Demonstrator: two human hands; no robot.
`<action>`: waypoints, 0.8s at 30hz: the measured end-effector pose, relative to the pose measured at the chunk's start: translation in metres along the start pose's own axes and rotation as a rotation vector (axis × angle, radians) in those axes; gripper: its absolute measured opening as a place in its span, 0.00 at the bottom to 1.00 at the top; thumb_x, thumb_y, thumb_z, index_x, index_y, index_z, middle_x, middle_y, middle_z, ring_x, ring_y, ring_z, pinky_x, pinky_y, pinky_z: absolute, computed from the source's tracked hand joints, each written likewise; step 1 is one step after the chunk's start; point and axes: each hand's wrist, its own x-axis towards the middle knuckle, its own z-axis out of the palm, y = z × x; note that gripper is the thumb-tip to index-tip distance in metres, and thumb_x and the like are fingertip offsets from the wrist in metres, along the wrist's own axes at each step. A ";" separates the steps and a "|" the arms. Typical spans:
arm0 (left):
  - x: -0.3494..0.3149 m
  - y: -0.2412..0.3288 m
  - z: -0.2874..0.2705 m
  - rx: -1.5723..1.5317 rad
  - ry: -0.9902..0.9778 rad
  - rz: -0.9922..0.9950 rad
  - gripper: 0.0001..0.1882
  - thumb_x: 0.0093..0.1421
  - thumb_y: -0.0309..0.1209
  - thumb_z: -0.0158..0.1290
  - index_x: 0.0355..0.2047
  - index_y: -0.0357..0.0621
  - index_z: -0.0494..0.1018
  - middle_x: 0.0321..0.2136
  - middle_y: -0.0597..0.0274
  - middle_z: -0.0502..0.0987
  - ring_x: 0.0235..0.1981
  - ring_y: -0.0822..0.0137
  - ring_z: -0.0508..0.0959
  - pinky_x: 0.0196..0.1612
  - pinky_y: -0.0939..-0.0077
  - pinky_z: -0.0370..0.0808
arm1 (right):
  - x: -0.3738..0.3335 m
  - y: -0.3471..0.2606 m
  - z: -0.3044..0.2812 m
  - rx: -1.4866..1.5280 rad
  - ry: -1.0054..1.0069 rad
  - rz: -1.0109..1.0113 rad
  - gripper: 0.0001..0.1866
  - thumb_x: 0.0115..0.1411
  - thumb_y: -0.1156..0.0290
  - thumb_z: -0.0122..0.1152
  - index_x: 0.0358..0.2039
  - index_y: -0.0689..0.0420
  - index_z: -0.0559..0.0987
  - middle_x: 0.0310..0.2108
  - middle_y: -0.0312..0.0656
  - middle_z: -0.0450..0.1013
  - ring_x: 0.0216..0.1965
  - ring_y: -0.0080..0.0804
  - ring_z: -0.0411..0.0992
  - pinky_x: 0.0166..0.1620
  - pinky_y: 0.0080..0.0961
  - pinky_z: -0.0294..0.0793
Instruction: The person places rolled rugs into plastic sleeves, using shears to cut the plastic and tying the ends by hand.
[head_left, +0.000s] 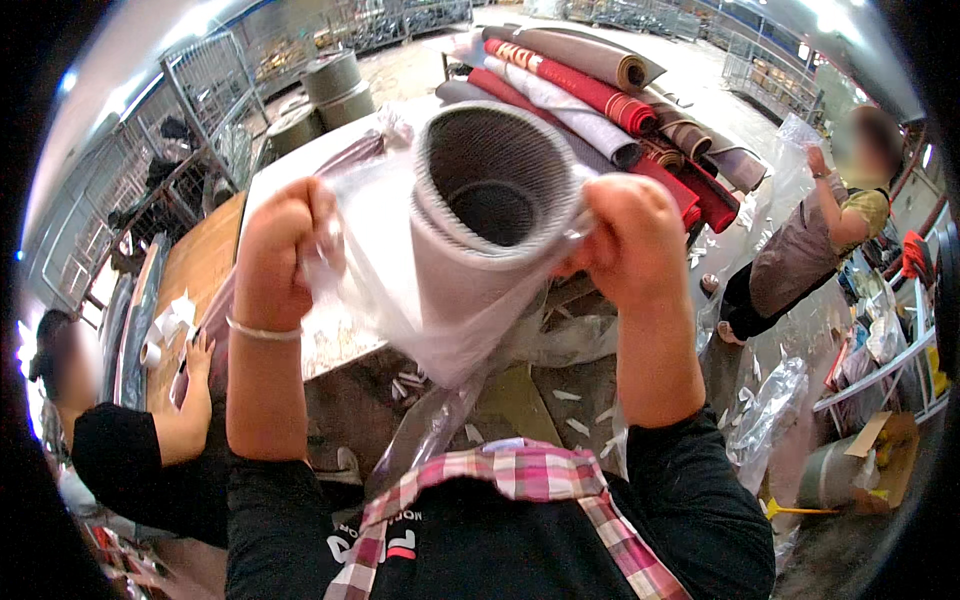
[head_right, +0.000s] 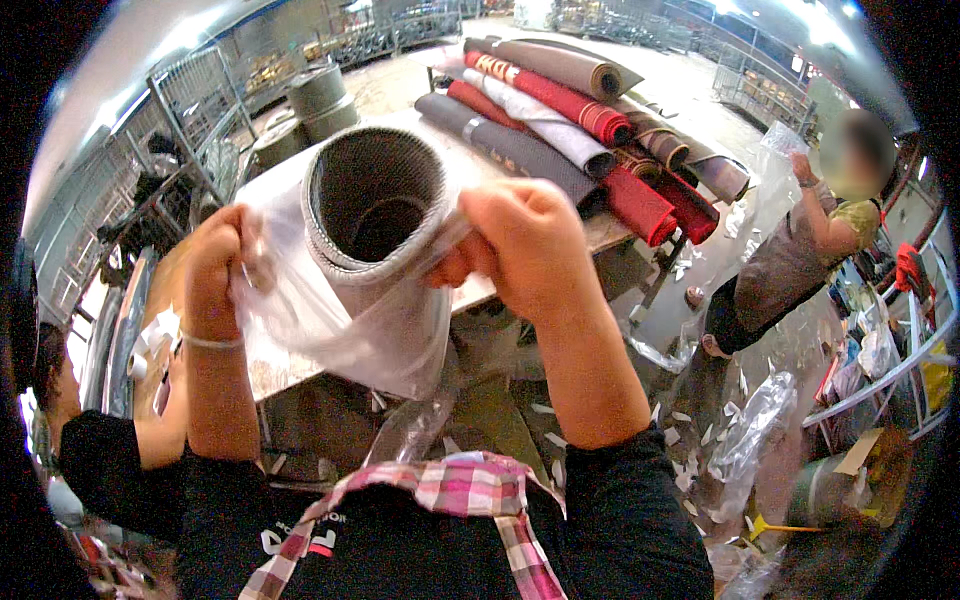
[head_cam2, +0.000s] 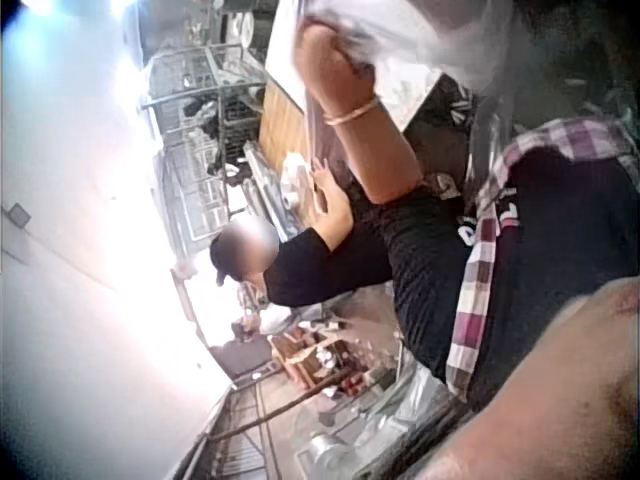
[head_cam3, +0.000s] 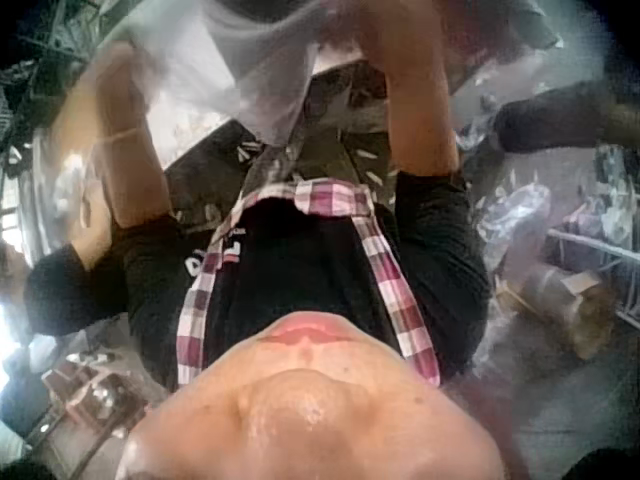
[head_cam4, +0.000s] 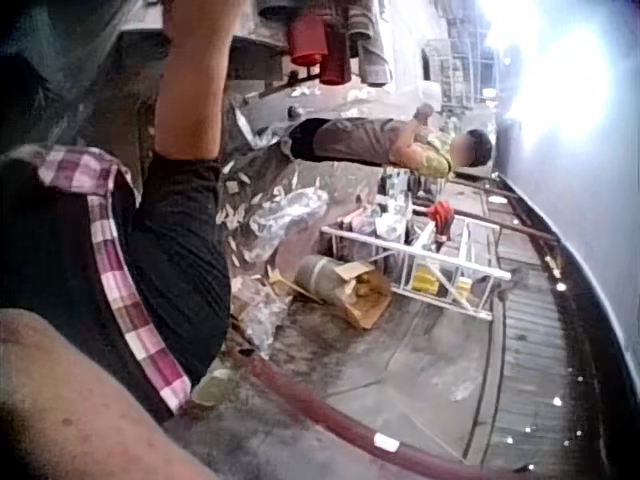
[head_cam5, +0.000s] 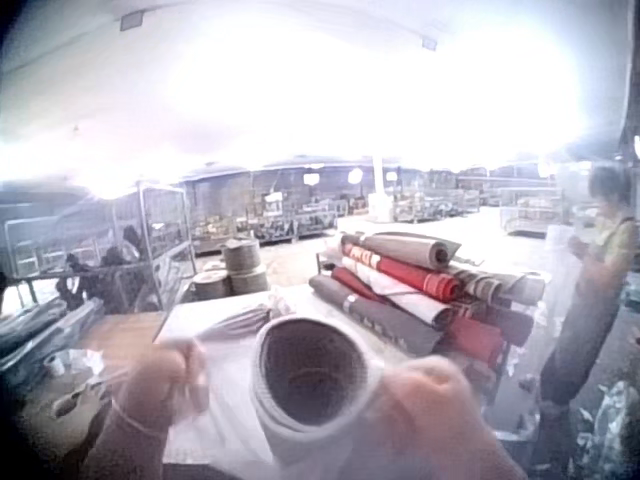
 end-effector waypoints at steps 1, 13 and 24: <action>0.000 0.006 0.012 -0.004 0.115 0.037 0.05 0.39 0.20 0.36 0.16 0.40 0.62 0.13 0.68 0.61 0.11 0.78 0.60 0.13 0.87 0.58 | -0.003 -0.010 0.006 0.064 0.089 0.003 0.17 0.50 0.69 0.44 0.07 0.59 0.64 0.08 0.38 0.61 0.13 0.31 0.65 0.21 0.23 0.66; 0.030 0.032 -0.007 0.086 -0.302 -0.080 0.05 0.47 0.22 0.41 0.15 0.41 0.62 0.16 0.68 0.62 0.16 0.79 0.63 0.19 0.88 0.61 | 0.030 -0.020 0.019 -0.154 -0.095 -0.174 0.16 0.49 0.71 0.41 0.07 0.59 0.60 0.11 0.42 0.62 0.21 0.35 0.69 0.28 0.27 0.69; 0.019 0.044 0.004 0.348 -0.309 0.000 0.07 0.41 0.24 0.40 0.21 0.35 0.66 0.13 0.65 0.66 0.11 0.78 0.64 0.13 0.88 0.62 | 0.021 -0.051 0.024 -0.282 -0.511 0.007 0.14 0.49 0.62 0.51 0.16 0.61 0.71 0.12 0.38 0.66 0.16 0.26 0.66 0.22 0.22 0.65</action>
